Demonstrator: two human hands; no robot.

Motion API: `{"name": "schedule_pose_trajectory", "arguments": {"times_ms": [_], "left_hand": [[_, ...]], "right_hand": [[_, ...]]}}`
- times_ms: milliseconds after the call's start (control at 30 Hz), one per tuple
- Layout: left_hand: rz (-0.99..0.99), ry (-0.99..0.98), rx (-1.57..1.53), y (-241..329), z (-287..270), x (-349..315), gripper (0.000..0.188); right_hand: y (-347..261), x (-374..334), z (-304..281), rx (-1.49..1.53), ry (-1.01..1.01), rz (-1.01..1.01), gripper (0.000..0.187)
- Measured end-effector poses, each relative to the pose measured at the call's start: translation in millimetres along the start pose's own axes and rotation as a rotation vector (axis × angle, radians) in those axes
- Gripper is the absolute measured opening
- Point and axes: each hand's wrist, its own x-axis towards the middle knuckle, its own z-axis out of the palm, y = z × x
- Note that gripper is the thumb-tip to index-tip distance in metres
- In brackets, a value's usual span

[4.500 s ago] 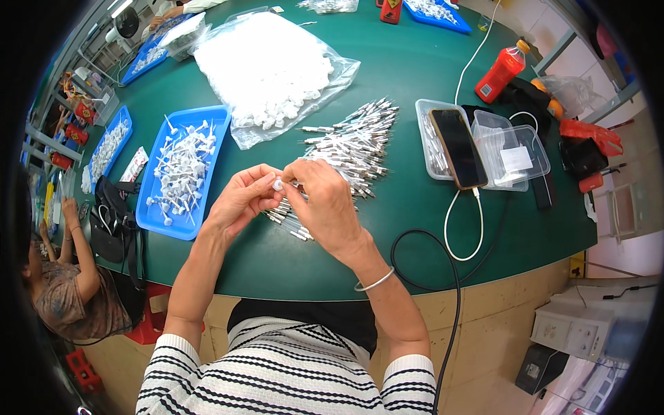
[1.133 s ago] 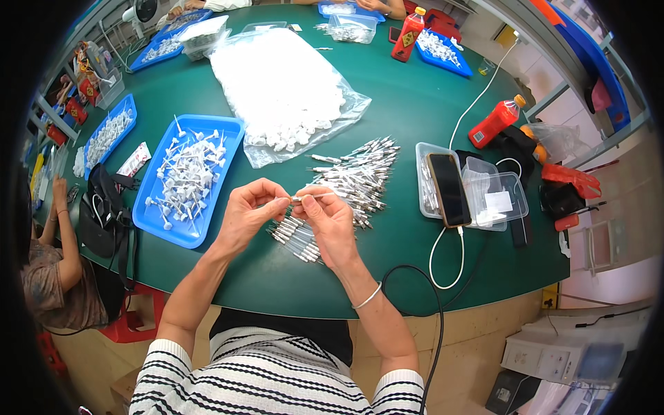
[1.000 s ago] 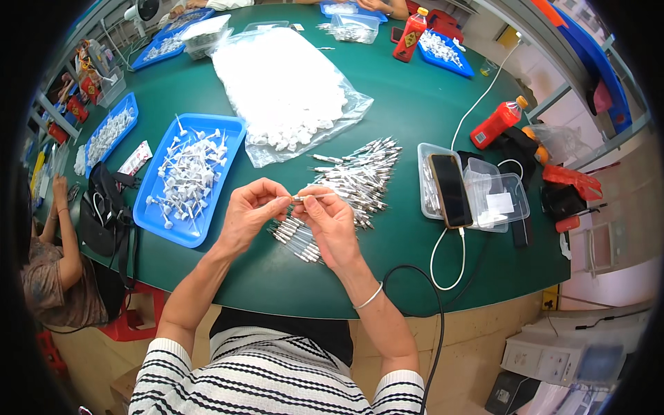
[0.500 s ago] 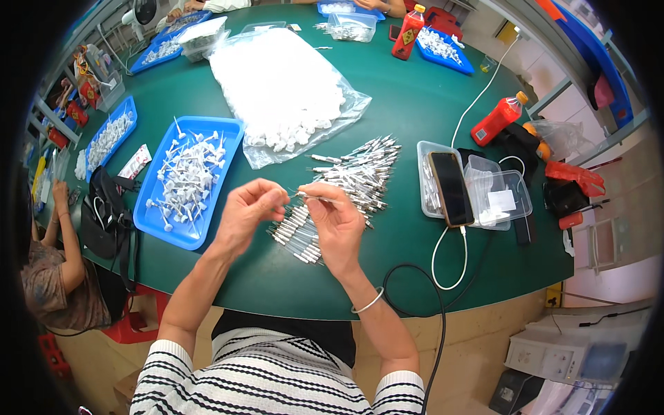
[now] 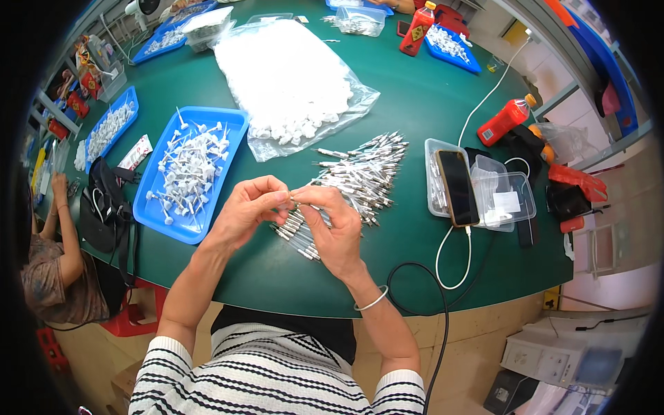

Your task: The person sits at a green workbench and repeatedly picks up small white plastic caps and silver metal rods. They insert the caps onto the rods by hand and place the assembled units into a blue tray.

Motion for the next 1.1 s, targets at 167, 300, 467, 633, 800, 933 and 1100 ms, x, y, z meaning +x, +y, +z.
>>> {"name": "schedule_pose_trajectory", "arguments": {"times_ms": [167, 300, 467, 633, 800, 933, 1100], "left_hand": [[0.015, 0.067, 0.042, 10, -8, 2, 0.013], [0.009, 0.002, 0.103, 7, -5, 4, 0.016], [-0.015, -0.057, 0.120, 7, -2, 1, 0.016], [-0.004, -0.051, 0.055, 4, -3, 1, 0.015], [0.057, 0.019, 0.018, 0, -1, 1, 0.015], [0.037, 0.039, -0.034, 2, 0, 2, 0.015], [0.009, 0.002, -0.019, 3, 6, -1, 0.013]], "right_hand": [[-1, 1, -3, -0.001, 0.026, -0.006, 0.016], [-3, 2, -3, 0.009, 0.002, 0.007, 0.016], [-2, 0, -2, 0.004, -0.037, 0.028, 0.015], [-2, 0, -1, 0.233, -0.022, 0.115, 0.014], [1, 0, -1, 0.381, 0.002, 0.170, 0.014], [4, 1, -4, 0.376, 0.043, 0.159, 0.013], [3, 0, -3, 0.375, 0.051, 0.148, 0.014]]}}
